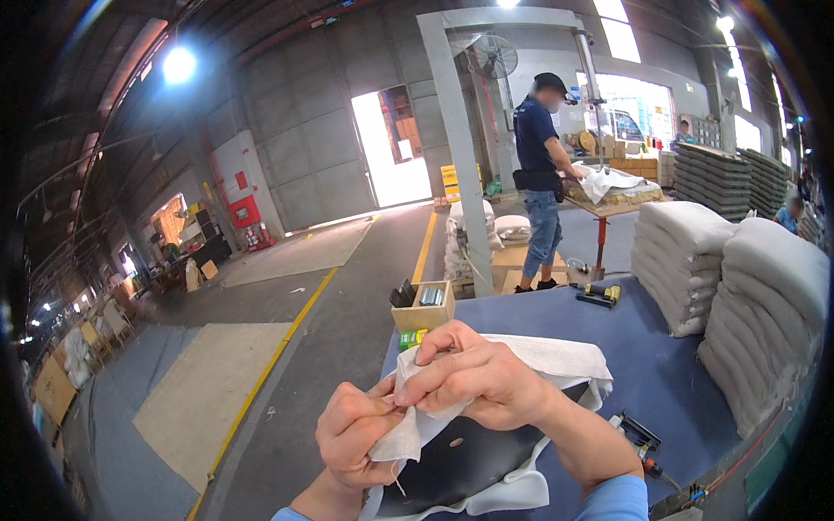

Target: The person wraps a white fabric cover around a black cushion base and secures it using a staple gun. They repeatedly fold the fabric edges, align the cover, and staple along the perimeter to attach the fabric to the cushion base.

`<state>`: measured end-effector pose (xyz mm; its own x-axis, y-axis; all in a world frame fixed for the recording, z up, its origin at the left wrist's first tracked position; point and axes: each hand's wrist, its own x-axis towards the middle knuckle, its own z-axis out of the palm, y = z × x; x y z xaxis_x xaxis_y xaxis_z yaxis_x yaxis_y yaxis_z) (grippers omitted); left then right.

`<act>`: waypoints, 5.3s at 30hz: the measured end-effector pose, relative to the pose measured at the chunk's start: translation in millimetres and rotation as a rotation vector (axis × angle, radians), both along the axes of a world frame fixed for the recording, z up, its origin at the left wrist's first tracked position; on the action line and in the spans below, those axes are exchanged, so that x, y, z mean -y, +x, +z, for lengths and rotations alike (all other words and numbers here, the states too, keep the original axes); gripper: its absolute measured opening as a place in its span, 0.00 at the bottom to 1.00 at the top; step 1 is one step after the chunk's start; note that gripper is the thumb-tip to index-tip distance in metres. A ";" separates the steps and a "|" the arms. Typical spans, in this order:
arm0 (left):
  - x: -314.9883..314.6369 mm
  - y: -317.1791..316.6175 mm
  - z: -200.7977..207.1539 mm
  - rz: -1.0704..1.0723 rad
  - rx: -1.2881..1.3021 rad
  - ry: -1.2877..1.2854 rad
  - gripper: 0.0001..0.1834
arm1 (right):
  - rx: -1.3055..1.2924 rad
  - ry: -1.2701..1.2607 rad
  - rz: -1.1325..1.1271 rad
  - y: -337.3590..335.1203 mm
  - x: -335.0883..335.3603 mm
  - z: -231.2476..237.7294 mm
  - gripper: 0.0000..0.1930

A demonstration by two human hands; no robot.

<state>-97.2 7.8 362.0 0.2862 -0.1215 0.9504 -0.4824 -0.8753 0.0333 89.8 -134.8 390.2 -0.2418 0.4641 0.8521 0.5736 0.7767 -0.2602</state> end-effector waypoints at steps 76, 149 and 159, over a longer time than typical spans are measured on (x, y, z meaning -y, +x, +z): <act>4.2 15.0 -8.1 -0.389 -0.543 -0.572 0.24 | -0.071 0.126 -0.341 -10.7 15.7 -9.8 0.24; -1.1 26.9 3.6 -0.159 -0.400 -0.751 0.11 | -0.398 -0.821 -1.802 68.8 250.8 -333.9 0.27; 21.5 19.6 1.5 -0.234 -0.398 -0.637 0.18 | -0.591 -0.899 -1.804 109.4 248.7 -348.7 0.23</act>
<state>-77.7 -13.7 363.4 0.6541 0.3131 0.6885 -0.4983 -0.5065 0.7037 199.2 -383.5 41.5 0.9938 0.0489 0.1002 0.0962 -0.8302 -0.5490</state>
